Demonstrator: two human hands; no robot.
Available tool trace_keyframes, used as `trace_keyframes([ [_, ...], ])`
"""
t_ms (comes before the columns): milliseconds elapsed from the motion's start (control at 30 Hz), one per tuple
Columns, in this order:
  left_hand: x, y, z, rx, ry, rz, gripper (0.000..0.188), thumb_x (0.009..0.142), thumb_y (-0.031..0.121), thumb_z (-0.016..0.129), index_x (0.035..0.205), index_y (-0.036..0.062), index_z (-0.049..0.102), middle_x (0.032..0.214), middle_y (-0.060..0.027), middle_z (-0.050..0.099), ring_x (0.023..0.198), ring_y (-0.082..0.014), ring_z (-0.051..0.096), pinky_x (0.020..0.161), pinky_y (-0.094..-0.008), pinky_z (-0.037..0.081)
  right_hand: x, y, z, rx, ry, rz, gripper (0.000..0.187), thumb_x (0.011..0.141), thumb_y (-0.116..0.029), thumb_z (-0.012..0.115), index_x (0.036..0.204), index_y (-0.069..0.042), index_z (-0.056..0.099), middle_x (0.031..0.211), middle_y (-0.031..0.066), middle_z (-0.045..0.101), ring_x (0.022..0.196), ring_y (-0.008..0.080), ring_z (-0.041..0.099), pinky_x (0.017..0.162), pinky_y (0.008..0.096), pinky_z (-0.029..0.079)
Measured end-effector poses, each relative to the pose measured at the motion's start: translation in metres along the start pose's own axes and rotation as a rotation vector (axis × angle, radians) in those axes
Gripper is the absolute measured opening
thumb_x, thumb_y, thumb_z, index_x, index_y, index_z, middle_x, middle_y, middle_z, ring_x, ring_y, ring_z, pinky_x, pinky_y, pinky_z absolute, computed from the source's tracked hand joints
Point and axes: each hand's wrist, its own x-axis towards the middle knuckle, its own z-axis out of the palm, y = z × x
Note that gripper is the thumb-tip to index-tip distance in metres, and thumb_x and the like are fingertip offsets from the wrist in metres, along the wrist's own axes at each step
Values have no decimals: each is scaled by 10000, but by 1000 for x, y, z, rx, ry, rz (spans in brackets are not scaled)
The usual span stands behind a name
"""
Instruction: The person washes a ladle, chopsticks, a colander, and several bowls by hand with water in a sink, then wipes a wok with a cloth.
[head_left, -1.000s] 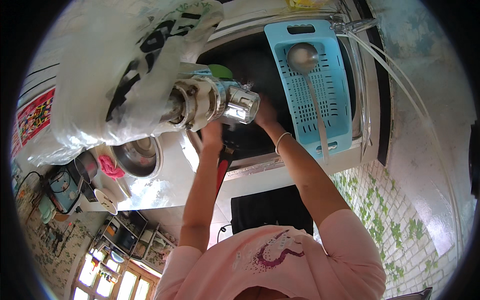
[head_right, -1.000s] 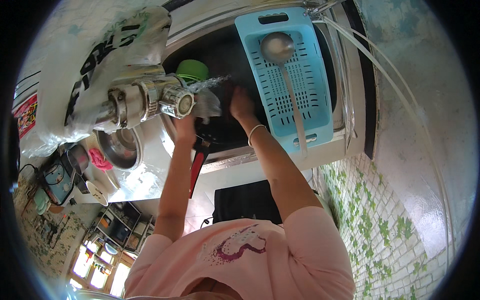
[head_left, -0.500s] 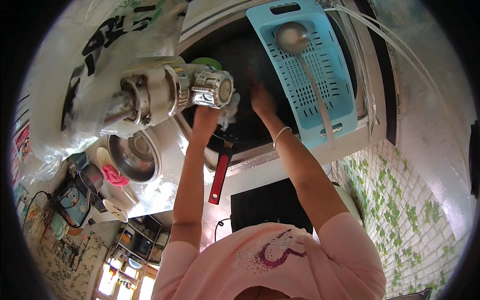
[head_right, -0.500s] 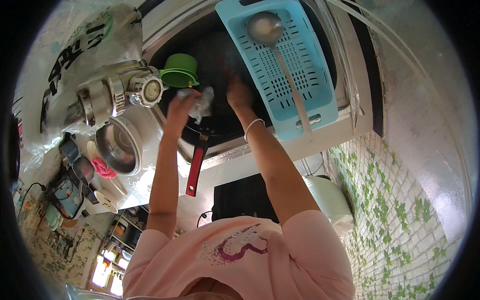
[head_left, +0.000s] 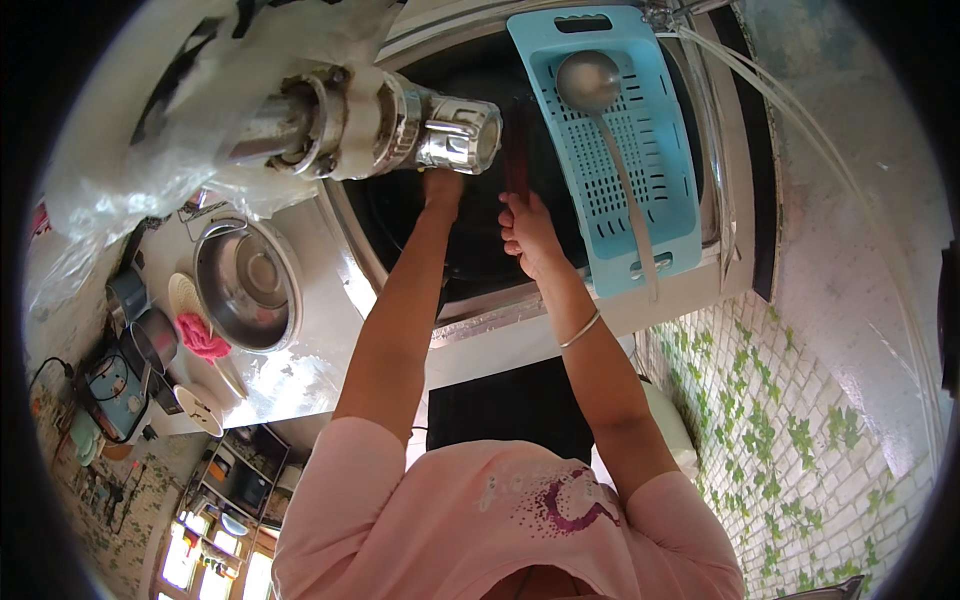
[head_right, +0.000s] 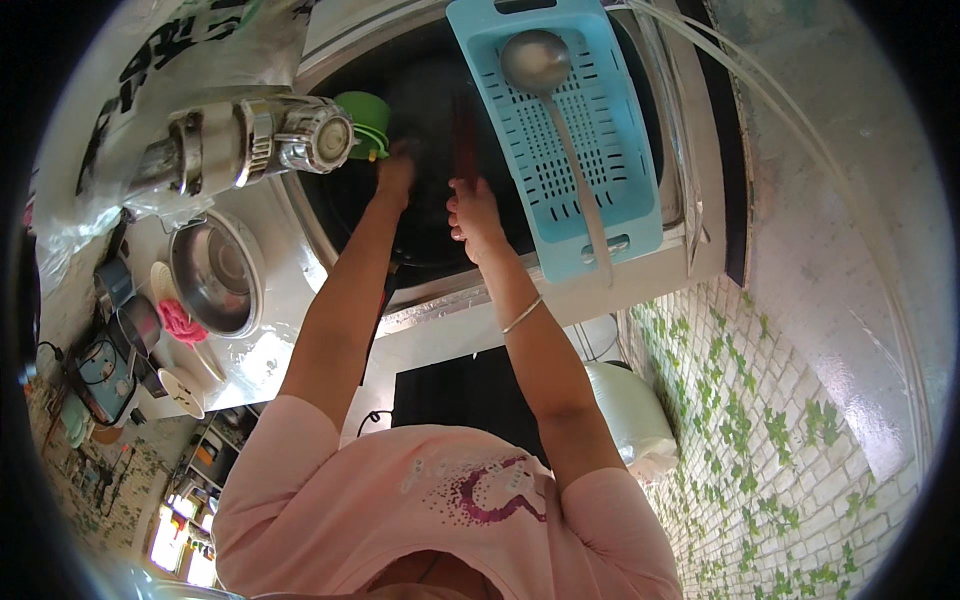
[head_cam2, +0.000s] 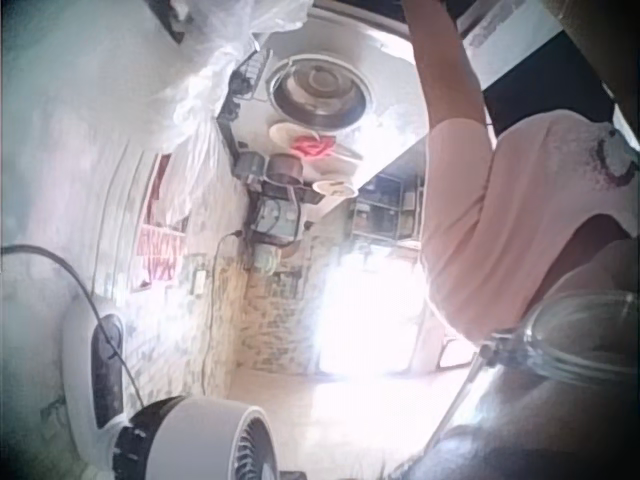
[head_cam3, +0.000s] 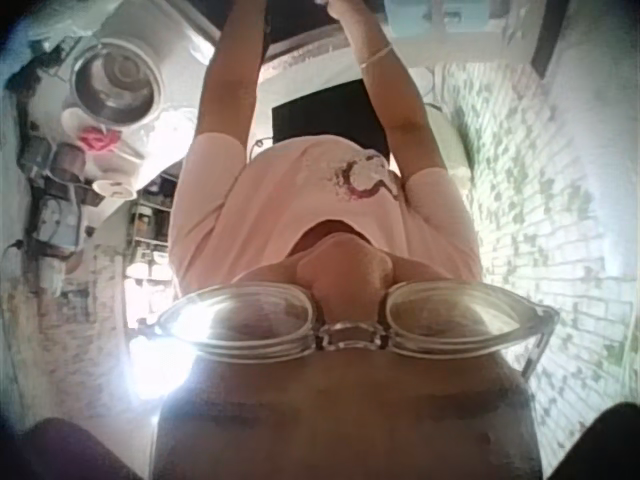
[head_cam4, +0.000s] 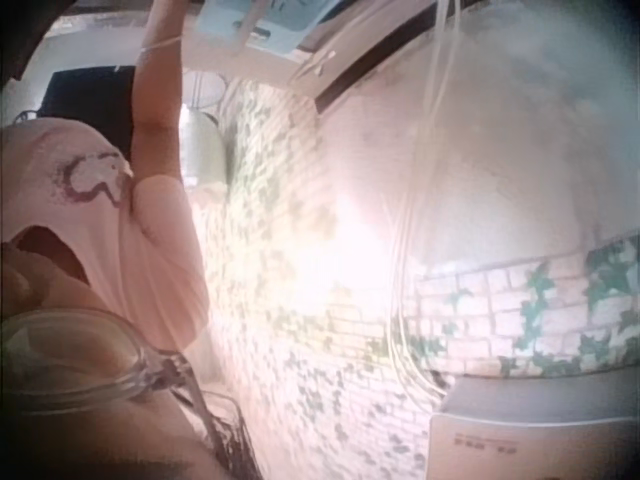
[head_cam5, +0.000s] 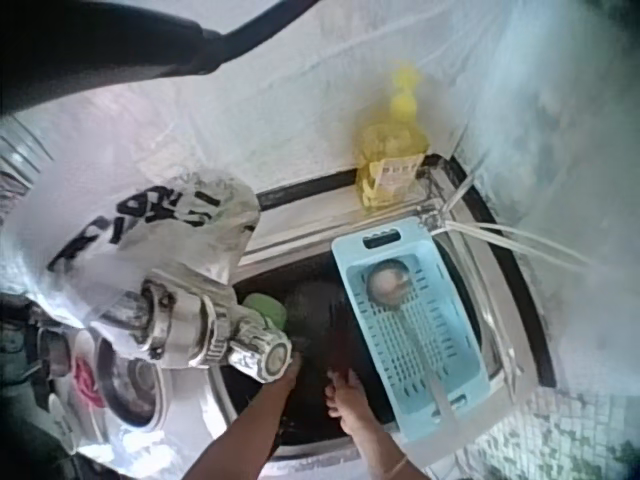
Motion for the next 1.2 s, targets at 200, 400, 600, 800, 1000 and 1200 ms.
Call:
trace_keyframes([
  [200,-60,30,-3,-1051,-180,-71,324,880,137,517,1184,42,459,1190,-157,500,1089,-199,493,901,-321,412,-9,5,-11,-30,-95,46,264,958,-344,398,781,-148,403,528,-58,289,376,42,211,336,211,139],
  [400,-76,57,-13,-559,-120,159,305,866,184,550,1103,15,459,1018,-142,547,943,-178,523,806,-304,425,-53,4,-8,-42,-137,7,292,945,-396,438,782,-156,403,504,-65,279,359,40,198,331,213,138],
  [600,-46,78,-65,-1074,-112,-362,255,884,250,551,927,-1,548,722,-96,571,636,-171,554,605,-325,468,-87,11,-8,47,-349,182,287,942,-399,450,793,-157,410,504,-69,276,361,34,201,322,213,134],
  [800,-87,61,-8,-985,-207,-126,264,866,225,586,1017,9,601,874,-62,622,757,-147,576,682,-287,463,-66,-9,-23,19,-284,133,300,949,-387,427,770,-147,407,497,-69,262,355,47,203,319,219,151],
  [1000,-75,69,-18,-1001,-154,-112,266,854,255,605,921,-2,621,797,-52,614,672,-144,552,619,-304,454,-89,-3,-16,-7,-151,142,318,929,-426,460,771,-154,415,504,-61,270,359,45,199,324,219,151],
  [1200,-24,38,15,-1071,29,-210,249,843,230,617,873,-17,617,737,-86,628,627,-180,606,578,-313,470,-92,0,-31,-44,-243,242,276,948,-374,440,795,-146,413,516,-63,281,371,42,205,331,215,161],
])
